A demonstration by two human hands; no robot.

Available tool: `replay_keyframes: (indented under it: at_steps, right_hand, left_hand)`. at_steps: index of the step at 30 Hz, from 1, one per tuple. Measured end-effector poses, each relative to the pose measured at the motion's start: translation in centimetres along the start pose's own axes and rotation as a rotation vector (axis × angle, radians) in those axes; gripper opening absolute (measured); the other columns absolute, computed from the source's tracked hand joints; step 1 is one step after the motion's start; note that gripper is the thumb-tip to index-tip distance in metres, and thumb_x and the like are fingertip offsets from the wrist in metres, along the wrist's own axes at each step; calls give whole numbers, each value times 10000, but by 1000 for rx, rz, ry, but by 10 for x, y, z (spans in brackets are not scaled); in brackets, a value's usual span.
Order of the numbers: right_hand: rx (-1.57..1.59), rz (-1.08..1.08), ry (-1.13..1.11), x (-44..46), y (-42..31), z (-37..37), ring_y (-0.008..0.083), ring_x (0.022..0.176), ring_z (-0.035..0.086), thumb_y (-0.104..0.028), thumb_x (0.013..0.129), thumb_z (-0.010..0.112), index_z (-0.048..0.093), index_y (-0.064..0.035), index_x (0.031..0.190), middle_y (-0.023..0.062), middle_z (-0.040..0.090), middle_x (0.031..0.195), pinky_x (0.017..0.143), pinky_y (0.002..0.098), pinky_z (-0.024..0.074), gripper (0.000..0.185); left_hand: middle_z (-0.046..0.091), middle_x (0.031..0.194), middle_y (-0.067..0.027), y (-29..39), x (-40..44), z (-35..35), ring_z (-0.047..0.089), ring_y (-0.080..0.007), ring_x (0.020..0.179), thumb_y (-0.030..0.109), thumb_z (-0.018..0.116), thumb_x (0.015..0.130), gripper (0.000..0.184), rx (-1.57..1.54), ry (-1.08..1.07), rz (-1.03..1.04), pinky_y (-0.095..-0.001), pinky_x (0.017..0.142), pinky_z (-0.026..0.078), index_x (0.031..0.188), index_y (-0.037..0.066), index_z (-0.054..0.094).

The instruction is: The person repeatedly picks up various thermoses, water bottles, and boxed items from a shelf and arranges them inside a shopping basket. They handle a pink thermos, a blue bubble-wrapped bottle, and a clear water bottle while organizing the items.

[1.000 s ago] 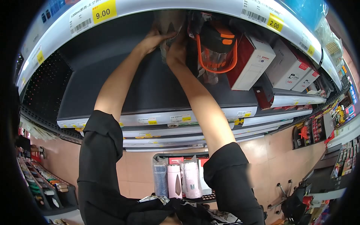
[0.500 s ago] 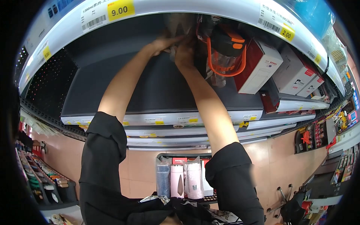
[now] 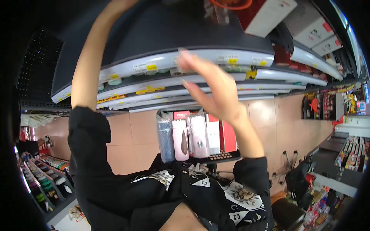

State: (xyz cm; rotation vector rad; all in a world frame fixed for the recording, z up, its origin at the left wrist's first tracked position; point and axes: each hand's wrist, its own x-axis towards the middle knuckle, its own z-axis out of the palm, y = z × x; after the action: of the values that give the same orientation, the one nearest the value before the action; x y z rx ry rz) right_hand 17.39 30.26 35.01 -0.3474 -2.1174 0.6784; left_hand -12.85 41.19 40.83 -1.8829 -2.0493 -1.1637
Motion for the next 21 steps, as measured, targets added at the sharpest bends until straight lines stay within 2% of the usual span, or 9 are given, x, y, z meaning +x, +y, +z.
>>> replay_keyframes:
  at_steps: [2,3,4,7,9,11,15,18,21]
  right_hand:
    - [-29,168,79,-83,7,12,260,931,656,60,803,629,479,7,1280,160,662,1034,851,320,493,503]
    - [1,335,130,-124,8,24,266,910,661,52,807,630,487,8,1271,154,674,994,843,325,495,487]
    - [1,465,128,-161,12,36,273,931,653,49,812,625,477,16,1274,162,663,1013,839,330,498,487]
    - [9,811,224,-254,13,71,297,1048,596,11,822,631,421,33,1306,196,594,1114,857,351,493,528]
    - [-111,1039,94,-312,10,86,314,1212,438,-76,828,665,274,41,1374,225,391,1338,989,400,401,682]
    - [-304,1131,-15,-362,7,101,388,1246,354,-159,818,690,221,78,1373,284,315,1355,1041,439,321,764]
    - [-160,1307,-133,-407,-2,116,503,1300,237,-359,830,673,166,112,1396,380,221,1377,1077,474,255,894]
    - [-1,1403,-73,-409,-4,122,490,1329,208,-430,808,687,144,106,1411,385,195,1399,1091,467,240,973]
    - [42,1401,-16,-408,-3,133,456,1327,242,-463,766,721,119,105,1415,373,210,1397,1092,438,253,1052]
  left_hand:
    - [534,1278,-205,40,-70,-42,527,-273,1169,388,654,847,657,156,46,254,-364,964,424,1300,-43,451]
    - [643,1102,-91,43,-106,-40,583,-233,1040,290,651,860,385,-77,97,153,-329,883,447,1120,7,623]
    - [649,1068,-114,38,-137,-34,594,-238,1025,99,636,851,253,-146,268,355,-320,916,433,1069,-29,624]
    - [665,954,-104,43,-242,-1,618,-266,935,-64,557,766,203,-481,269,319,-364,865,465,924,24,650]
    - [656,942,-106,58,-299,29,622,-253,936,-34,584,783,174,-455,-10,47,-351,852,468,935,27,643]
    - [652,966,-123,59,-354,73,624,-262,936,21,610,803,180,-592,-218,-232,-335,830,475,981,29,634]
    - [579,1181,-160,61,-425,134,533,-323,1124,173,652,836,397,-476,-500,-159,-396,968,420,1197,41,553]
    - [391,1368,-244,63,-439,168,382,-384,1267,257,660,831,660,-386,-647,-18,-432,1061,317,1367,12,364]
    - [407,1357,-242,57,-446,206,380,-395,1260,333,629,845,665,-217,-715,-70,-438,1062,313,1360,2,369]
